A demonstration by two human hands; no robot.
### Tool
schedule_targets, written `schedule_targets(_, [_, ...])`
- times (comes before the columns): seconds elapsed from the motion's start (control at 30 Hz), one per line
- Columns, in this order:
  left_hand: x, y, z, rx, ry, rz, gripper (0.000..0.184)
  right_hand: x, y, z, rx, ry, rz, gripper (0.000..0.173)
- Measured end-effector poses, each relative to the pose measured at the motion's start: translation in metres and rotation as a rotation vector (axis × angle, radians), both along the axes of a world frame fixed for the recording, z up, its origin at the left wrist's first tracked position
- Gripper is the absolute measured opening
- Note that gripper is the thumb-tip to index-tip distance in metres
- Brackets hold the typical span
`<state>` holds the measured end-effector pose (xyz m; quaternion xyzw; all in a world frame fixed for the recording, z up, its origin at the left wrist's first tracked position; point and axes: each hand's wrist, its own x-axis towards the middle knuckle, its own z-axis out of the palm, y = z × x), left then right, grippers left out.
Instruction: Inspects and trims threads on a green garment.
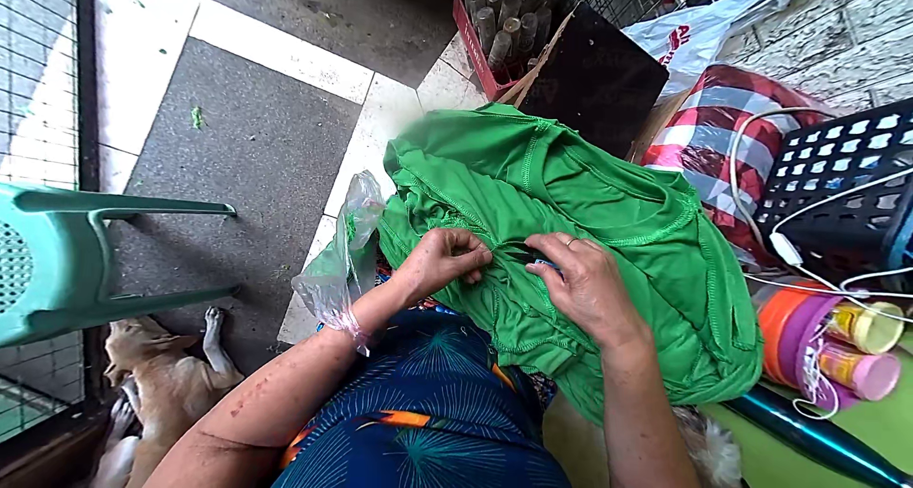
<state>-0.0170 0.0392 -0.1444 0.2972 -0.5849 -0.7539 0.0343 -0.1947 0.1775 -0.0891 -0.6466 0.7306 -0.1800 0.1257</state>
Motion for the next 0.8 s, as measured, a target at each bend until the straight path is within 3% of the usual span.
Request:
schedule_targets(0.17, [0.004,0.002,0.004,0.076,0.003,0.051,0.011,0.012,-0.007,-0.002,-0.021,0.167,0.067,0.017])
schedule_targets(0.4, [0.005,0.000,0.005,0.044,0.036,0.025,0.011,0.020,-0.014,-0.008,-0.021,0.222,0.041,0.018])
schedule_targets(0.5, [0.008,-0.018,0.011,-0.166,0.043,0.106,0.011,0.015,-0.014,-0.012,-0.031,0.136,-0.030,0.014])
schedule_targets(0.63, [-0.007,-0.060,0.008,-0.719,0.005,0.201,0.020,0.010,-0.014,-0.013,-0.027,-0.014,-0.137,0.021])
schedule_targets(0.7, [-0.023,-0.075,0.007,-0.884,-0.024,0.132,0.018,0.012,-0.016,-0.012,-0.012,-0.025,-0.167,0.023])
schedule_targets(0.8, [-0.055,-0.080,0.008,-0.944,-0.152,-0.027,0.016,0.014,-0.019,-0.012,0.004,-0.014,-0.198,0.023])
